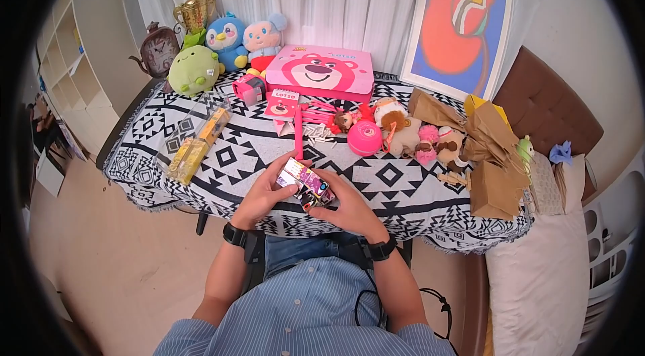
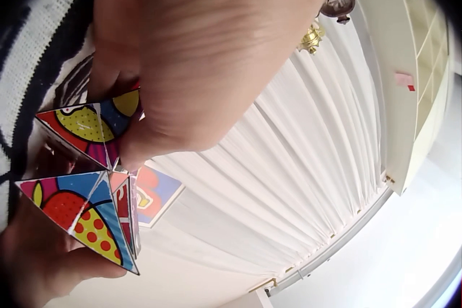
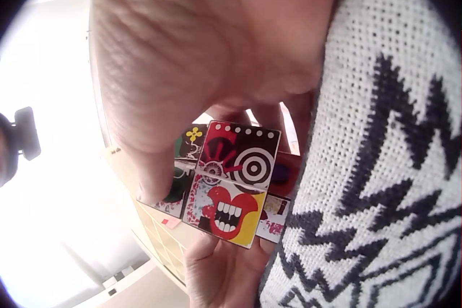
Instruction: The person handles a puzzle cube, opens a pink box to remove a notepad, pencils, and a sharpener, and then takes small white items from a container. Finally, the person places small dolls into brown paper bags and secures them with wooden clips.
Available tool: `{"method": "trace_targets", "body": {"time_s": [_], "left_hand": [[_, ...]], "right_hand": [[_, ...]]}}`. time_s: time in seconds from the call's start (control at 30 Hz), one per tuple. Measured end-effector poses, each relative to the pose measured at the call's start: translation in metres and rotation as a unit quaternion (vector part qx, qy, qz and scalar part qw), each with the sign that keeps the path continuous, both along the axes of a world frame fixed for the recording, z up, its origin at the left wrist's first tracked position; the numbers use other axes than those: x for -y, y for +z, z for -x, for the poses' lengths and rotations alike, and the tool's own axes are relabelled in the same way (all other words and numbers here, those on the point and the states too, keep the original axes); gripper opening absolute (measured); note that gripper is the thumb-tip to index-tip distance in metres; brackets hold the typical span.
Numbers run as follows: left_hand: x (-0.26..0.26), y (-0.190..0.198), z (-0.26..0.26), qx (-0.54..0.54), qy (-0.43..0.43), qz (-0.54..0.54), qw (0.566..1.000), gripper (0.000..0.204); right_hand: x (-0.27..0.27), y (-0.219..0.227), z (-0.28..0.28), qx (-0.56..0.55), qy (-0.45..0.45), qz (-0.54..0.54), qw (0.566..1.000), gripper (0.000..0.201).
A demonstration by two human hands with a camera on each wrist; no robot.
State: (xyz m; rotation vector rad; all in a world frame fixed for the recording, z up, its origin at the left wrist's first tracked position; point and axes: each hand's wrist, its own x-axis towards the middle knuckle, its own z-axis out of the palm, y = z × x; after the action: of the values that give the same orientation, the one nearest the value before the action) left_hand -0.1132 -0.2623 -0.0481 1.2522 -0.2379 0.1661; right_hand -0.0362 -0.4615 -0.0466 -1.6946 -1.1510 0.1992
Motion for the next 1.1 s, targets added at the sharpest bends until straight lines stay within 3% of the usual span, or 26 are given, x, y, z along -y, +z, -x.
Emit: {"method": "trace_targets", "body": {"time_s": [0.17, 0.4, 0.47, 0.73, 0.8, 0.93, 1.0, 1.07, 1.1], "left_hand": [[0.001, 0.0, 0.0, 0.012, -0.004, 0.006, 1.0, 0.068], [-0.004, -0.014, -0.004, 0.011, 0.026, 0.097, 0.995, 0.053], [-0.007, -0.017, -0.006, -0.011, 0.044, 0.164, 0.985, 0.047], [-0.011, -0.035, -0.014, -0.032, 0.124, 0.142, 0.982, 0.042], [-0.004, -0.03, -0.015, -0.047, 0.183, 0.095, 0.977, 0.053], [-0.001, -0.018, -0.009, -0.05, 0.154, 0.078, 0.984, 0.065], [-0.005, -0.022, -0.011, -0.034, 0.112, -0.004, 0.993, 0.069], [-0.006, -0.018, -0.008, -0.048, 0.085, 0.012, 0.995, 0.068], [-0.005, -0.014, -0.005, -0.063, 0.059, 0.028, 0.996, 0.067]], "right_hand": [[0.006, 0.004, 0.003, -0.179, -0.002, 0.006, 0.984, 0.066], [0.006, -0.015, -0.01, -0.127, -0.002, -0.028, 0.992, 0.065], [0.007, -0.016, -0.015, -0.046, 0.052, -0.048, 0.996, 0.065], [0.002, -0.009, 0.0, -0.057, -0.037, -0.009, 0.998, 0.054], [0.002, -0.013, -0.003, -0.063, -0.059, 0.003, 0.996, 0.048], [0.002, -0.017, -0.004, -0.052, -0.104, 0.01, 0.993, 0.03], [0.001, -0.022, -0.006, -0.06, -0.11, -0.003, 0.992, 0.024], [0.0, -0.035, -0.011, -0.163, -0.138, -0.122, 0.969, 0.019], [0.001, -0.029, -0.01, -0.163, -0.138, -0.122, 0.969, 0.019]]}}
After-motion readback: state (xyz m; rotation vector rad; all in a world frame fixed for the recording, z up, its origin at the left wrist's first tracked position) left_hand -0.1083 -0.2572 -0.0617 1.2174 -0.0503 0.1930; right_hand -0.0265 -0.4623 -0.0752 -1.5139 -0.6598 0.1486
